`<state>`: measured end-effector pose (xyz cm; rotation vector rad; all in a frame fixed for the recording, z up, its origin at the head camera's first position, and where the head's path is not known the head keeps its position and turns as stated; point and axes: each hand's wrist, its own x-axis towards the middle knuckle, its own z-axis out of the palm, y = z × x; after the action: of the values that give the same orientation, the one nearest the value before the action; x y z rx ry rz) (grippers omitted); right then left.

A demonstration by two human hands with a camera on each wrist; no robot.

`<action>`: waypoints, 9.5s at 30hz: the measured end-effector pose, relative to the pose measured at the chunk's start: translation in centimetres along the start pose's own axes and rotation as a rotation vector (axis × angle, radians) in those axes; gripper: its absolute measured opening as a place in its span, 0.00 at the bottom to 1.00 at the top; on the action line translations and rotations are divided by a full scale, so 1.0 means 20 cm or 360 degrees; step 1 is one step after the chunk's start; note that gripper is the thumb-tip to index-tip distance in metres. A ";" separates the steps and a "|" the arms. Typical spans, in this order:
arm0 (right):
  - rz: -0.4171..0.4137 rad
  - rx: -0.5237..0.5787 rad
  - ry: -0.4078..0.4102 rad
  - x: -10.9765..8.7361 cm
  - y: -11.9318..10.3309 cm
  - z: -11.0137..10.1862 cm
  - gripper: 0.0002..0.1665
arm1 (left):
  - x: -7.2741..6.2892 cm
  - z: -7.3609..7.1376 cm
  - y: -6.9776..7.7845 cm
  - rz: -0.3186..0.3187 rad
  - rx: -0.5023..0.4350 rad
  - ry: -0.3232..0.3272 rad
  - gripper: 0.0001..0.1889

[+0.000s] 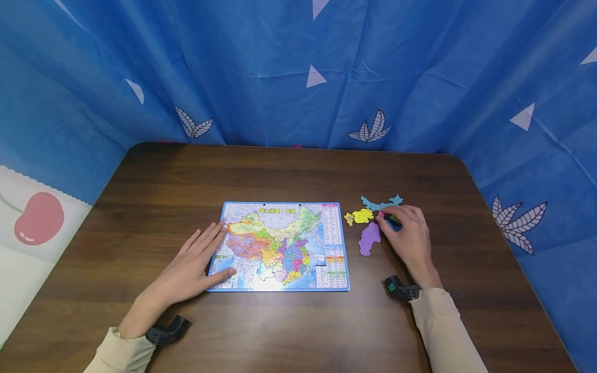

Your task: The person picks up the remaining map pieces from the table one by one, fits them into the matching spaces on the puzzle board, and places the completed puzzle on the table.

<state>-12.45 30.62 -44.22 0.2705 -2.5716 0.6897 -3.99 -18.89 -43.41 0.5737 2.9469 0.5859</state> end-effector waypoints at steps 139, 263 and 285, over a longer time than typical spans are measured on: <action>-0.0339 0.0313 0.0103 0.11 -0.43 0.09 0.20 | 0.00 -0.01 0.00 0.0001 0.0002 -0.0017 0.52; -0.0567 0.0599 -0.0229 0.04 -0.70 0.33 0.16 | 0.01 -0.01 0.00 -0.0035 0.0021 -0.0057 0.54; -0.0605 0.0706 -0.0212 0.03 -0.69 0.37 0.16 | 0.01 -0.02 0.00 -0.0030 0.0018 -0.0066 0.53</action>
<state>-11.73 15.05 -43.71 0.9465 -2.3550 1.1115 -4.21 -18.98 -42.99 0.5512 2.9151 0.5490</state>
